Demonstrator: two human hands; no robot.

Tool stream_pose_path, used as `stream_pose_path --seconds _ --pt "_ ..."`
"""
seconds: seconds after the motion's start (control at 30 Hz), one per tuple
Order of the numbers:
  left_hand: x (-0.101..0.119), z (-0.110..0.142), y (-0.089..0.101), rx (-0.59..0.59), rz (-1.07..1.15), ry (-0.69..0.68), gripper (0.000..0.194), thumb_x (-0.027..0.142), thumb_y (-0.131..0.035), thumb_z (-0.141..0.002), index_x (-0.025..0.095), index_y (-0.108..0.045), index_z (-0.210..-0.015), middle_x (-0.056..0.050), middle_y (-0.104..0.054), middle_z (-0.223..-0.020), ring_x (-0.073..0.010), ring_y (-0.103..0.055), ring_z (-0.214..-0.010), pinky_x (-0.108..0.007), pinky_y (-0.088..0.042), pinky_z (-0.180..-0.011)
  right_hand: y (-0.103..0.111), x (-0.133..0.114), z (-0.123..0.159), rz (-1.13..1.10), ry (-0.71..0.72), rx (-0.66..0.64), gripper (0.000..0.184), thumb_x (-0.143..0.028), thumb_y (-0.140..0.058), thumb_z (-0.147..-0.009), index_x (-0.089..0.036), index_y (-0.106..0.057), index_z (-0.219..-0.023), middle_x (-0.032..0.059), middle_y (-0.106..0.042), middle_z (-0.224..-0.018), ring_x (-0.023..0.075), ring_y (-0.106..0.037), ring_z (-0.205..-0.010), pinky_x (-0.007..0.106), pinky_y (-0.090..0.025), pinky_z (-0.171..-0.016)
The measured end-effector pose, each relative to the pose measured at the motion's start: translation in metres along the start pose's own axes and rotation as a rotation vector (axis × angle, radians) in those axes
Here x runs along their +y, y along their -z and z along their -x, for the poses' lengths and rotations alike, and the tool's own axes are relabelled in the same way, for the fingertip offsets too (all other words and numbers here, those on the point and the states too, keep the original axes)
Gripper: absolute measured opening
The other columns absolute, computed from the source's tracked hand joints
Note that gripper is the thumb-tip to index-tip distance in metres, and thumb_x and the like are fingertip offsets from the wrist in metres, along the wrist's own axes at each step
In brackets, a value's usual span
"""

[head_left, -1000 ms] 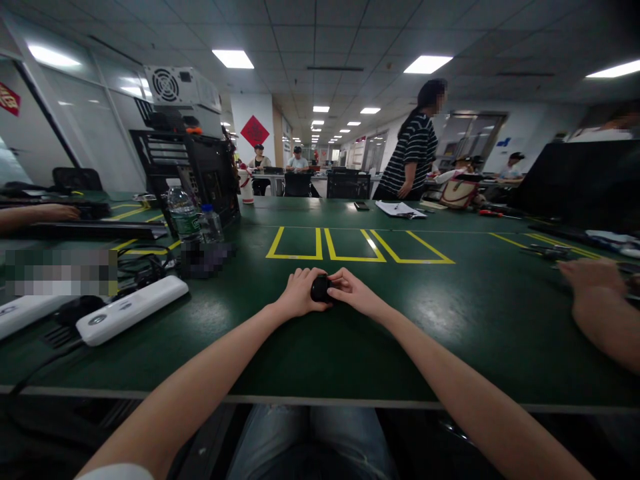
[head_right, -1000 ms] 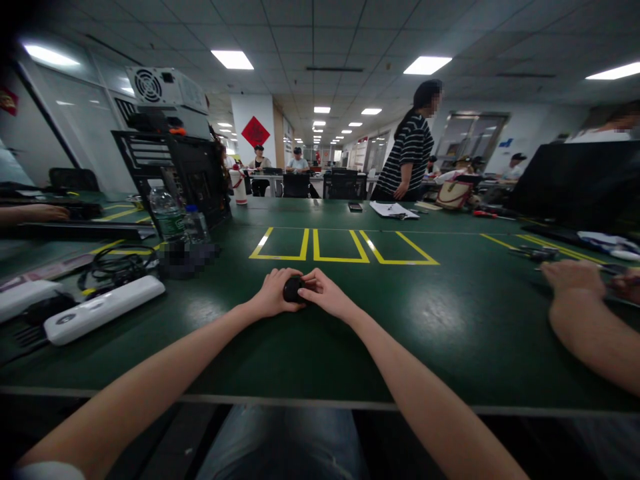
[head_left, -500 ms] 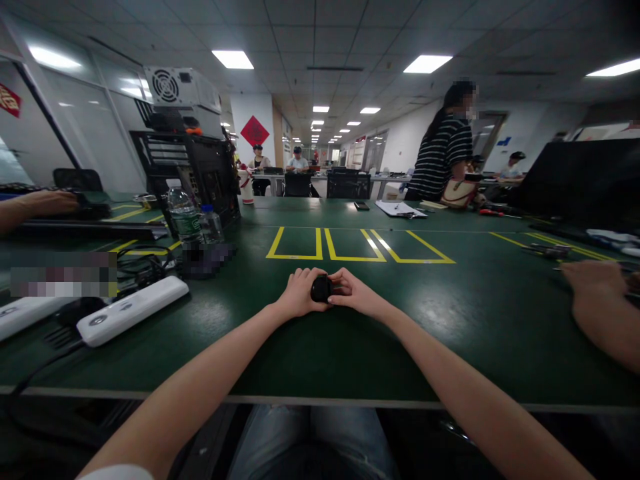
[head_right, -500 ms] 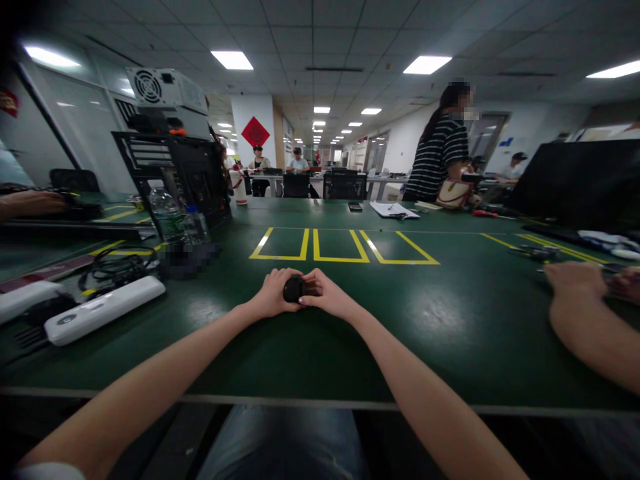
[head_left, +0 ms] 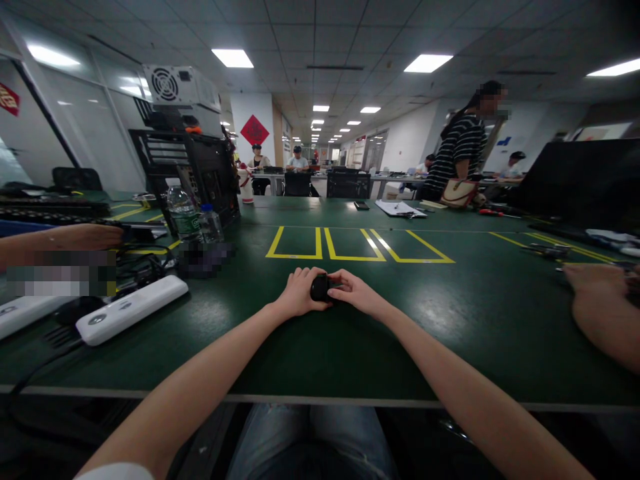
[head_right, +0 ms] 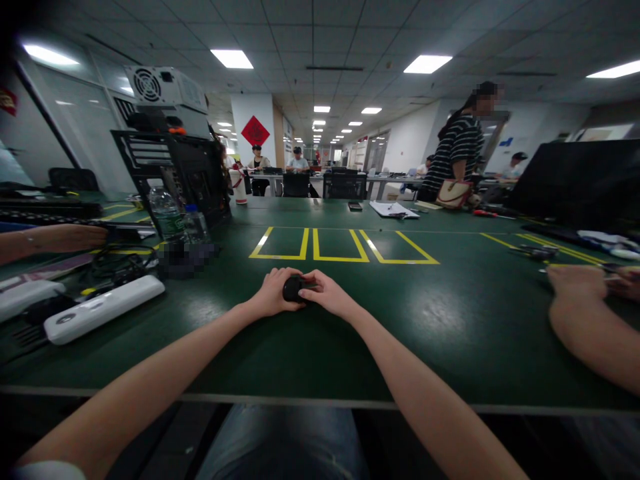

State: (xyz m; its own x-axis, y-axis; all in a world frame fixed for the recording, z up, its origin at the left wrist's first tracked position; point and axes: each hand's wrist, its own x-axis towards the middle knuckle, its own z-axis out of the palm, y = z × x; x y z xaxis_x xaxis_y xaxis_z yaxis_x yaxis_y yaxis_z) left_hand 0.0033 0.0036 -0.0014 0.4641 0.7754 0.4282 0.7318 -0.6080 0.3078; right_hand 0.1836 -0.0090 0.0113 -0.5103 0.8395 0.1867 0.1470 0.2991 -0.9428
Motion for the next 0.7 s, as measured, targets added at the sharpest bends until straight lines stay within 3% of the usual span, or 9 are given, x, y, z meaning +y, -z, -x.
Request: stream_pose_path --seconds 0.1,0.23,0.33,0.47,0.7 --pt "-0.0007 -0.0002 -0.0012 0.008 -0.012 -0.003 0.063 0.046 -0.064 -0.054 0.026 -0.04 -0.108 -0.004 -0.048 -0.096 -0.0238 -0.042 -0.087 -0.035 -0.034 -0.072 -0.0002 -0.0018 0.0019 -0.035 -0.004 -0.041 0.036 -0.024 -0.064 -0.064 -0.021 -0.044 -0.093 0.0025 -0.052 -0.1 0.0179 -0.051 -0.097 0.038 -0.04 -0.085" --pt "-0.0025 -0.0003 -0.0036 0.039 -0.017 -0.037 0.064 0.048 -0.064 -0.054 0.025 -0.039 -0.108 -0.004 -0.048 -0.094 -0.0234 -0.042 -0.085 -0.035 -0.034 -0.071 -0.0032 -0.0015 0.0013 -0.049 0.014 0.003 0.024 -0.029 -0.057 -0.071 -0.021 -0.044 -0.09 0.0015 -0.055 -0.092 0.0166 -0.053 -0.091 0.035 -0.04 -0.082" --pt "-0.0033 -0.0004 -0.0046 0.044 -0.017 -0.037 0.064 0.049 -0.063 -0.054 0.025 -0.039 -0.108 -0.004 -0.047 -0.094 -0.0231 -0.042 -0.084 -0.035 -0.035 -0.071 -0.0046 0.0008 -0.0007 -0.044 0.017 0.019 0.024 -0.031 -0.055 -0.073 -0.021 -0.043 -0.092 0.001 -0.055 -0.088 0.0162 -0.054 -0.087 0.035 -0.04 -0.081" --pt "-0.0032 -0.0008 -0.0044 0.037 -0.016 -0.03 0.064 0.05 -0.063 -0.054 0.025 -0.039 -0.108 -0.004 -0.047 -0.094 -0.0232 -0.042 -0.085 -0.035 -0.034 -0.071 -0.003 0.0036 -0.0019 -0.034 0.0 0.023 0.033 -0.03 -0.058 -0.07 -0.02 -0.044 -0.098 0.0037 -0.054 -0.097 0.0171 -0.051 -0.095 0.037 -0.038 -0.085" --pt "-0.0012 -0.0005 -0.0024 0.016 -0.007 -0.003 0.063 0.047 -0.064 -0.054 0.026 -0.04 -0.108 -0.004 -0.048 -0.095 -0.0235 -0.043 -0.086 -0.035 -0.034 -0.073 0.0008 0.0017 0.0008 -0.036 0.021 -0.03 0.033 -0.022 -0.064 -0.064 -0.02 -0.045 -0.092 0.0025 -0.052 -0.101 0.0178 -0.05 -0.099 0.039 -0.039 -0.087"
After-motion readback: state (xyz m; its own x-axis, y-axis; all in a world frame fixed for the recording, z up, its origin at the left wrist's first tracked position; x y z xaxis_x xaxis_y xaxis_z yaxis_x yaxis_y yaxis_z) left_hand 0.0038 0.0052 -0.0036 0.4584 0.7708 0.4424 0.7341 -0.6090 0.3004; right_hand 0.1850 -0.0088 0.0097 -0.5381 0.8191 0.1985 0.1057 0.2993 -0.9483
